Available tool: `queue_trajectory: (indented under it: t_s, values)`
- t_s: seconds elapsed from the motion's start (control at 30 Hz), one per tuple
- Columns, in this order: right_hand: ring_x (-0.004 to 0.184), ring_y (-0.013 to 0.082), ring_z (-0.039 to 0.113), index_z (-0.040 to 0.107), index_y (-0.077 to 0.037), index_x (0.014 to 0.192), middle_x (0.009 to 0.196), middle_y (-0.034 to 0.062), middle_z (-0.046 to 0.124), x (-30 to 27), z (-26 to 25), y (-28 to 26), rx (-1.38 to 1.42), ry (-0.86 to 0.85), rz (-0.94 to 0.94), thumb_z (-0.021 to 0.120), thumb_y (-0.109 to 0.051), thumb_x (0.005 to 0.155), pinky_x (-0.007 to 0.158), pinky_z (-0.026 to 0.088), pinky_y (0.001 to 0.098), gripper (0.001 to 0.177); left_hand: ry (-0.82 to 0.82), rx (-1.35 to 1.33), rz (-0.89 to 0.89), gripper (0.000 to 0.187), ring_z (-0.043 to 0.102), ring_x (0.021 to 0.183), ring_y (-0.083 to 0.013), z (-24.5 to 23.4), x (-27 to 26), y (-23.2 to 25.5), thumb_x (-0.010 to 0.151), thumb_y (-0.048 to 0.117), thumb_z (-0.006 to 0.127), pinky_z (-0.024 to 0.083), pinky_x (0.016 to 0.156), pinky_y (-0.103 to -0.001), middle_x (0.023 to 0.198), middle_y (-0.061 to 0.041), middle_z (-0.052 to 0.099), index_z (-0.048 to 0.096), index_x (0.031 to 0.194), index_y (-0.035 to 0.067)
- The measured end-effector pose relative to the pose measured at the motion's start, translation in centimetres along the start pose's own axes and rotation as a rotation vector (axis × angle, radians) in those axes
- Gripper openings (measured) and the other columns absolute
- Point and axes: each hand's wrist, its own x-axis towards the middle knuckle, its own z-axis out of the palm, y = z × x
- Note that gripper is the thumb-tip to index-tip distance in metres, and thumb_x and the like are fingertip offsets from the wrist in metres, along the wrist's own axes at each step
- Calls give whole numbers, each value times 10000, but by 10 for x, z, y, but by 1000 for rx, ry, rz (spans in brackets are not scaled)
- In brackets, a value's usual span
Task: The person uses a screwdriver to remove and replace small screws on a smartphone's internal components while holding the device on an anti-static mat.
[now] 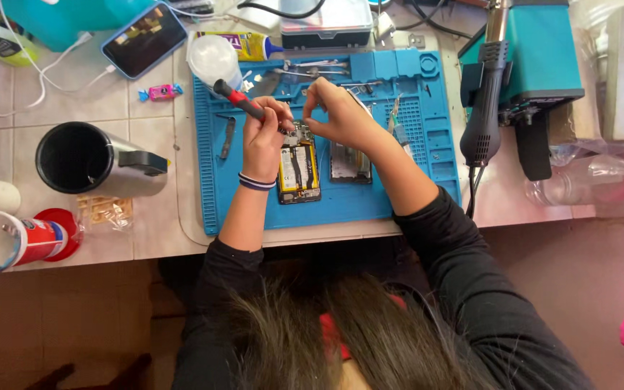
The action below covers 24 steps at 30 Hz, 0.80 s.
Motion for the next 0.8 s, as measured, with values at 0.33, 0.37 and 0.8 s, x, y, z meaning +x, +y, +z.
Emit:
queue_trajectory:
  t_s: [0.33, 0.37, 0.8]
  values:
    - [726, 155, 418, 422, -129, 1006, 972, 4, 713, 6, -5, -9, 53, -116, 147, 707, 13, 868, 647, 379, 321, 347, 34, 36, 44, 166, 456, 772, -131, -18, -1, -15, 1058, 285, 548, 461, 815, -302, 854, -19, 480, 508, 989, 139]
    - [715, 144, 401, 407, -129, 1012, 969, 4, 715, 6, -5, -11, 75, -113, 144, 705, 13, 876, 646, 374, 312, 357, 33, 50, 53, 154, 459, 770, -130, -19, -1, -15, 1060, 265, 550, 476, 810, -298, 846, -24, 468, 506, 994, 132]
    - [751, 156, 514, 262, -135, 957, 958, 76, 716, 10, 6, -9, 186, -145, 49, 688, 30, 935, 656, 386, 315, 457, 11, 217, 84, 207, 502, 751, -159, -19, 0, -16, 1062, 307, 541, 496, 768, -308, 838, -40, 475, 484, 993, 121]
